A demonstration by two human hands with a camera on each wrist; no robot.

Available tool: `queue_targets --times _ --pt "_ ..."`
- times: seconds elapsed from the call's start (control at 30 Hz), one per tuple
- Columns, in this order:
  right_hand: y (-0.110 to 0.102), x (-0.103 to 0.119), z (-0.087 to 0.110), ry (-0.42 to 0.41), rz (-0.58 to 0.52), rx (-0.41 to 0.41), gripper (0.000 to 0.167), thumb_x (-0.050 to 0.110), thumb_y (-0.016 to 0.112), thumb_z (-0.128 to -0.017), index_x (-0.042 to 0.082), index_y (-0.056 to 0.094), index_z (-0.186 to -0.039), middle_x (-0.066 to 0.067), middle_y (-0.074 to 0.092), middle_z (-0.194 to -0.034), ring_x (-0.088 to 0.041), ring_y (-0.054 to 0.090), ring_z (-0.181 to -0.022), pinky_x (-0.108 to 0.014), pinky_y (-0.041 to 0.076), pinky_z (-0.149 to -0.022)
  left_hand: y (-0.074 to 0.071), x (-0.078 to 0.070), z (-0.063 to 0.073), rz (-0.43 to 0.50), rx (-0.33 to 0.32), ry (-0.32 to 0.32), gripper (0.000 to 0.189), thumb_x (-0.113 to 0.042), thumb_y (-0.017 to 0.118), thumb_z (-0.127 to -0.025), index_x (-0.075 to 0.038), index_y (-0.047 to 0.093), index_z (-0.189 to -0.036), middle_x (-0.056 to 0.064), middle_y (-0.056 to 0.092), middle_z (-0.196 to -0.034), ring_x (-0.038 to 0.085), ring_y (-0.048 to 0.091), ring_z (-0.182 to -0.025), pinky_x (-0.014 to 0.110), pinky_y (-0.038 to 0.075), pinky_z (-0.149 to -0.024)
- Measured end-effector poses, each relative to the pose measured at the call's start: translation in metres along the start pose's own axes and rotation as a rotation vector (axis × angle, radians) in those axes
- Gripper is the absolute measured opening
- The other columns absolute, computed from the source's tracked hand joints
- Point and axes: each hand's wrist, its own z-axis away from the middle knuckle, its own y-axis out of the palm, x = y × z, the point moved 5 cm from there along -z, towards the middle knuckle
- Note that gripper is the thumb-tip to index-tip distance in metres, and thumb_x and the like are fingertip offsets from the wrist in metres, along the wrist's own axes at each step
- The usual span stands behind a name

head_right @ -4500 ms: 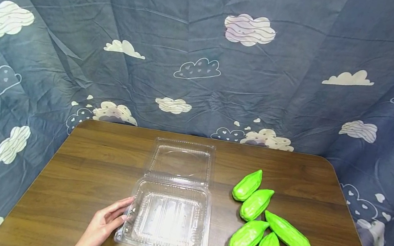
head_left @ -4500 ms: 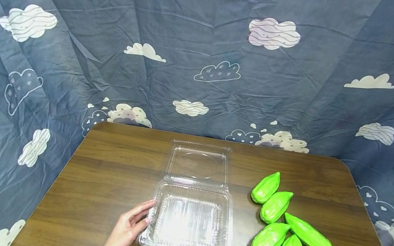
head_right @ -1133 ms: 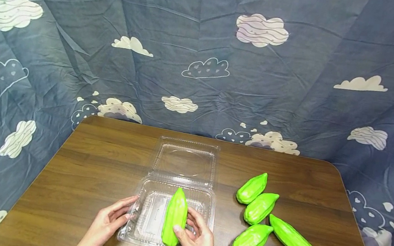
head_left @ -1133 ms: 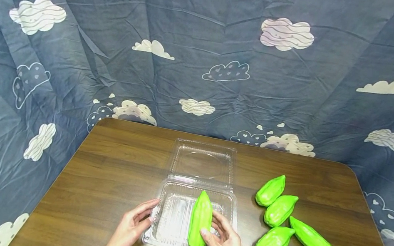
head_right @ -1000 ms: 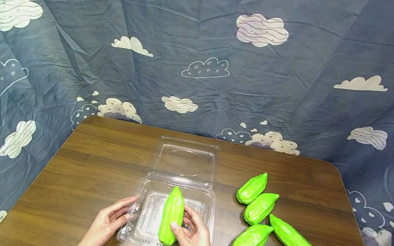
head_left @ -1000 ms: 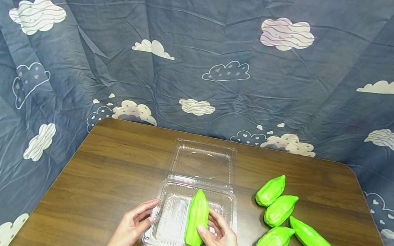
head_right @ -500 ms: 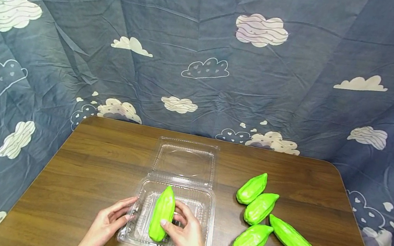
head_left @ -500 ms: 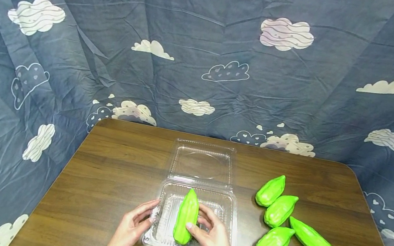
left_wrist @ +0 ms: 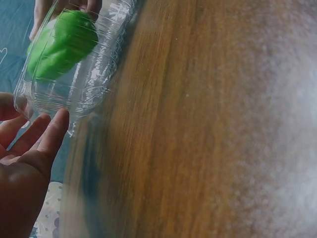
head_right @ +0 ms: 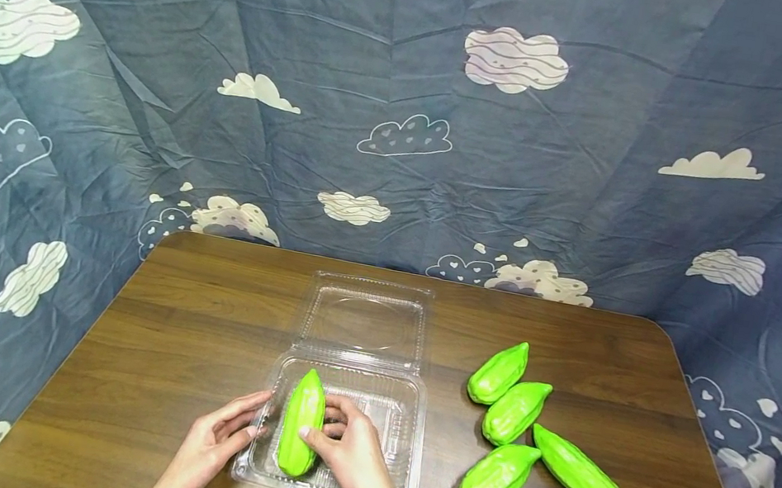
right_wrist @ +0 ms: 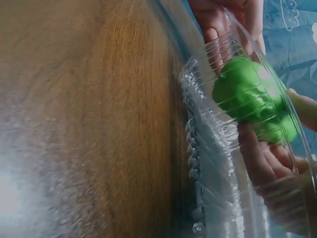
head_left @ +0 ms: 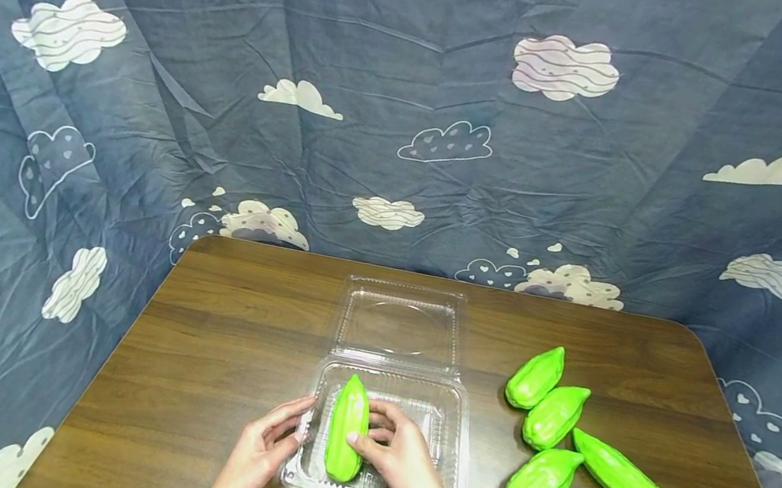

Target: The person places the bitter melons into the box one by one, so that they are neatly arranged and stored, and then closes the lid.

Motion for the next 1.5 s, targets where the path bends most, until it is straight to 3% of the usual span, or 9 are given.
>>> queue_targets --times 0.17,0.47,1.07,1.5 --pt "0.007 -0.003 -0.008 0.016 0.022 0.031 0.054 0.012 0.075 -0.086 -0.013 0.051 -0.128 -0.019 0.067 -0.108 -0.026 0.066 -0.092 -0.025 0.055 -0.078 0.0 0.0 0.0 -0.002 0.001 -0.01 0.047 0.01 0.061 -0.087 0.001 0.058 -0.133 0.018 0.05 -0.141 0.035 0.053 -0.122 0.022 0.045 -0.098" --pt "0.018 -0.01 -0.016 0.106 -0.159 0.09 0.053 0.0 0.071 -0.087 -0.017 0.046 -0.129 -0.022 0.063 -0.108 -0.027 0.067 -0.089 -0.035 0.06 -0.069 0.0 0.003 0.0 -0.006 -0.007 -0.043 0.047 0.009 0.061 -0.086 0.002 0.058 -0.133 0.019 0.049 -0.142 0.035 0.053 -0.122 0.022 0.043 -0.099" --pt "0.019 -0.01 -0.019 0.15 -0.153 0.073 0.06 -0.001 0.068 -0.082 -0.012 0.045 -0.136 -0.019 0.057 -0.111 -0.021 0.065 -0.089 -0.036 0.059 -0.071 -0.001 0.007 0.0 0.013 -0.008 -0.096 0.047 0.007 0.061 -0.088 -0.001 0.058 -0.134 0.014 0.048 -0.144 0.031 0.051 -0.125 0.023 0.043 -0.1" --pt "0.013 -0.012 -0.018 0.117 -0.159 0.138 0.061 0.002 0.069 -0.085 -0.014 0.042 -0.137 -0.023 0.056 -0.118 -0.024 0.064 -0.093 -0.039 0.058 -0.077 0.001 0.002 0.001 0.009 -0.002 -0.041 0.046 0.006 0.062 -0.088 0.002 0.057 -0.133 0.019 0.049 -0.143 0.035 0.052 -0.123 0.022 0.044 -0.099"
